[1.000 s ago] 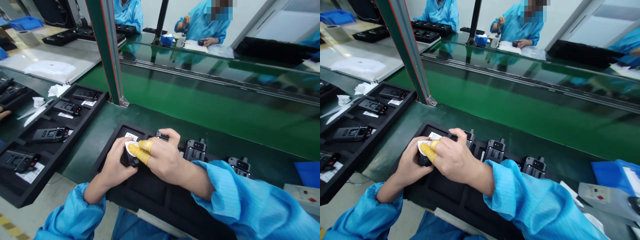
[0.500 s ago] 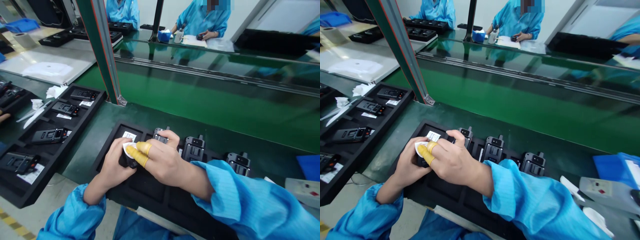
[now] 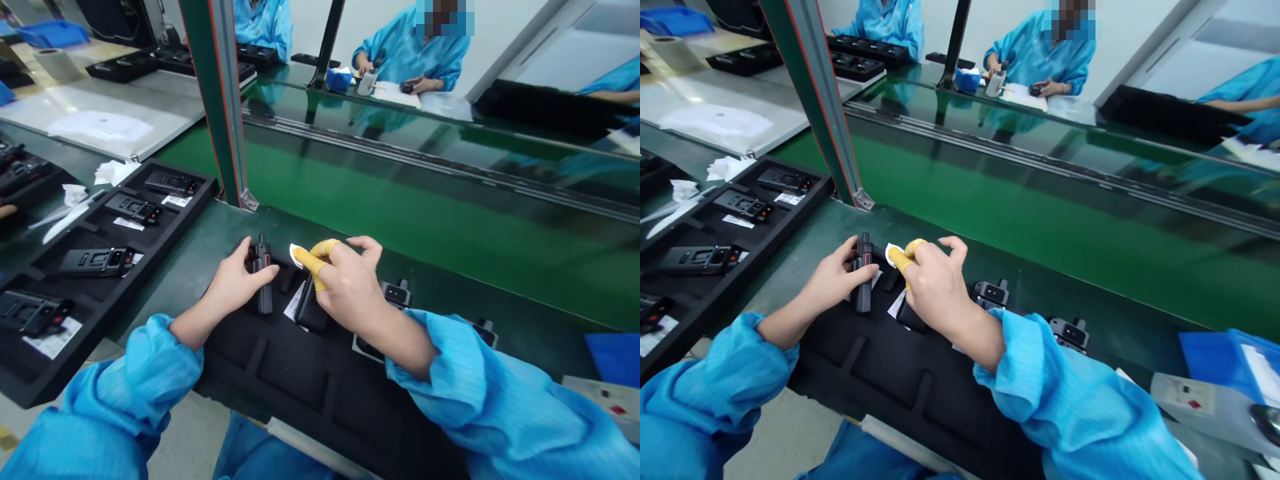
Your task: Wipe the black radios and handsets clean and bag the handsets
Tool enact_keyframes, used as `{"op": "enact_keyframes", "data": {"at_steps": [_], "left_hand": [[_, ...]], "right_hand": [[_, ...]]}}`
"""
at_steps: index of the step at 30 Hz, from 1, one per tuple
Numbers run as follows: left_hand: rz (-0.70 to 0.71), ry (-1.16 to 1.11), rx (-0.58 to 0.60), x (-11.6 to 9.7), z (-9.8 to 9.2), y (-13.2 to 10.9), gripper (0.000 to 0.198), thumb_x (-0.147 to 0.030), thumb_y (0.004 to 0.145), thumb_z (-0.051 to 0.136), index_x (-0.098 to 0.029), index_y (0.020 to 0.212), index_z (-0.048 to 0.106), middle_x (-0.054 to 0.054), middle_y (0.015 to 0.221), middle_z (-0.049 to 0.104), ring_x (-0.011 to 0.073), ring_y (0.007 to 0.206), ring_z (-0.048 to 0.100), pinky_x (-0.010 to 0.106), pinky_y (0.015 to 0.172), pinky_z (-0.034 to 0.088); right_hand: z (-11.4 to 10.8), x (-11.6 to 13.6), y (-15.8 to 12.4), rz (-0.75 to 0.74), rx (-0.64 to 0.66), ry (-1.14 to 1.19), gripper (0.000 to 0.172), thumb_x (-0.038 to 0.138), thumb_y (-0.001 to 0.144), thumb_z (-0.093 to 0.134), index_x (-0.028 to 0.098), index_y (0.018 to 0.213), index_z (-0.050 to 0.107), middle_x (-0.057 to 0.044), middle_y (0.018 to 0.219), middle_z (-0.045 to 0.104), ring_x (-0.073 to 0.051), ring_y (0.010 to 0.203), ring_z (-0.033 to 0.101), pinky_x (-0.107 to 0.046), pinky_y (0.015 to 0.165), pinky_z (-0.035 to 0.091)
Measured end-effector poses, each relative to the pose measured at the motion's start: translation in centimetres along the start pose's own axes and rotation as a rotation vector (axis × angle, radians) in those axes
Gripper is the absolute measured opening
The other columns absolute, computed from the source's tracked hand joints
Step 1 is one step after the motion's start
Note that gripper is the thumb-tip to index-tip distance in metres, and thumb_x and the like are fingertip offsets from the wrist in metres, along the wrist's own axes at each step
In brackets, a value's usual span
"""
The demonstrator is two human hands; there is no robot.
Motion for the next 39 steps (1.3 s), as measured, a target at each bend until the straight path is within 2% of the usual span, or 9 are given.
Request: {"op": "enact_keyframes", "data": {"at_steps": [5, 10, 13, 18, 24, 27, 31, 39], "left_hand": [[0.007, 0.069, 0.025, 0.3, 0.5, 0.1, 0.106, -0.049, 0.059, 0.074, -0.009, 0.144, 0.026, 0.020, 0.134, 0.052, 0.0328, 0.121, 0.051, 0.048, 0.102, 0.040], [-0.004, 0.085, 0.077, -0.1, 0.6, -0.3, 0.111, -0.048, 0.055, 0.076, -0.012, 0.145, 0.022, 0.019, 0.132, 0.053, 0.0331, 0.121, 0.052, 0.046, 0.100, 0.042], [0.011, 0.134, 0.062, -0.6, 0.9, -0.4, 0.110, -0.046, 0.056, 0.075, -0.011, 0.145, 0.021, 0.020, 0.130, 0.054, 0.0334, 0.122, 0.051, 0.046, 0.098, 0.042], [0.044, 0.279, 0.021, -1.3, 1.6, -0.7, 0.104, -0.045, 0.059, 0.073, -0.008, 0.143, 0.023, 0.021, 0.132, 0.052, 0.0344, 0.122, 0.050, 0.044, 0.096, 0.043], [0.099, 0.419, 0.000, -1.0, 2.3, -0.6, 0.086, -0.039, 0.064, 0.068, -0.009, 0.137, 0.033, 0.016, 0.114, 0.062, 0.0326, 0.107, 0.059, 0.043, 0.086, 0.048], [0.119, 0.424, 0.011, -0.7, 2.5, -0.6, 0.081, -0.038, 0.067, 0.065, -0.008, 0.136, 0.034, 0.017, 0.117, 0.059, 0.0320, 0.108, 0.059, 0.043, 0.086, 0.049], [0.133, 0.419, 0.017, -0.4, 2.5, -0.7, 0.084, -0.039, 0.067, 0.065, -0.007, 0.137, 0.030, 0.018, 0.118, 0.057, 0.0321, 0.109, 0.057, 0.044, 0.088, 0.048], [0.149, 0.419, -0.012, -0.2, 2.6, -0.6, 0.088, -0.039, 0.064, 0.069, -0.010, 0.138, 0.030, 0.017, 0.118, 0.056, 0.0329, 0.111, 0.056, 0.045, 0.091, 0.046]], "right_hand": [[1.8, -0.6, 0.2, 0.038, 0.139, 0.019, 0.040, 0.002, 0.075, 0.046, 0.023, 0.100, 0.069, -0.002, 0.087, 0.062, -0.013, 0.078, 0.051, -0.039, 0.086, 0.020], [2.8, -1.4, 0.3, 0.050, 0.210, 0.029, 0.036, 0.004, 0.076, 0.045, 0.022, 0.096, 0.069, -0.003, 0.088, 0.062, -0.014, 0.080, 0.051, -0.039, 0.086, 0.019], [3.2, -1.5, 0.6, 0.037, 0.235, 0.051, 0.038, 0.004, 0.078, 0.043, 0.023, 0.099, 0.068, -0.003, 0.091, 0.063, -0.015, 0.082, 0.051, -0.040, 0.086, 0.019], [4.0, -0.7, 1.2, -0.119, 0.250, 0.089, 0.036, 0.007, 0.084, 0.041, 0.024, 0.100, 0.068, -0.001, 0.089, 0.063, -0.014, 0.081, 0.050, -0.040, 0.088, 0.016], [4.3, 0.6, -0.7, -0.219, 0.241, 0.041, 0.030, 0.010, 0.087, 0.041, 0.018, 0.086, 0.070, 0.000, 0.074, 0.059, -0.012, 0.071, 0.047, -0.041, 0.090, 0.016], [4.1, 1.0, -1.4, -0.196, 0.213, 0.006, 0.029, 0.010, 0.088, 0.041, 0.017, 0.081, 0.069, 0.000, 0.073, 0.059, -0.012, 0.069, 0.046, -0.040, 0.091, 0.016], [4.2, 1.4, -0.7, -0.119, 0.156, -0.069, 0.028, 0.008, 0.087, 0.043, 0.016, 0.078, 0.068, 0.000, 0.071, 0.058, -0.012, 0.067, 0.045, -0.040, 0.091, 0.015], [4.2, 2.9, -1.6, -0.042, 0.231, -0.023, 0.032, 0.005, 0.085, 0.041, 0.017, 0.072, 0.067, -0.001, 0.065, 0.054, -0.014, 0.066, 0.042, -0.040, 0.085, 0.017]]}}
Point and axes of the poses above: each hand's wrist, its own y-axis towards the middle knuckle, its own z-axis out of the palm, x = y × z, the point moved 3 cm from there along y, towards the middle knuckle
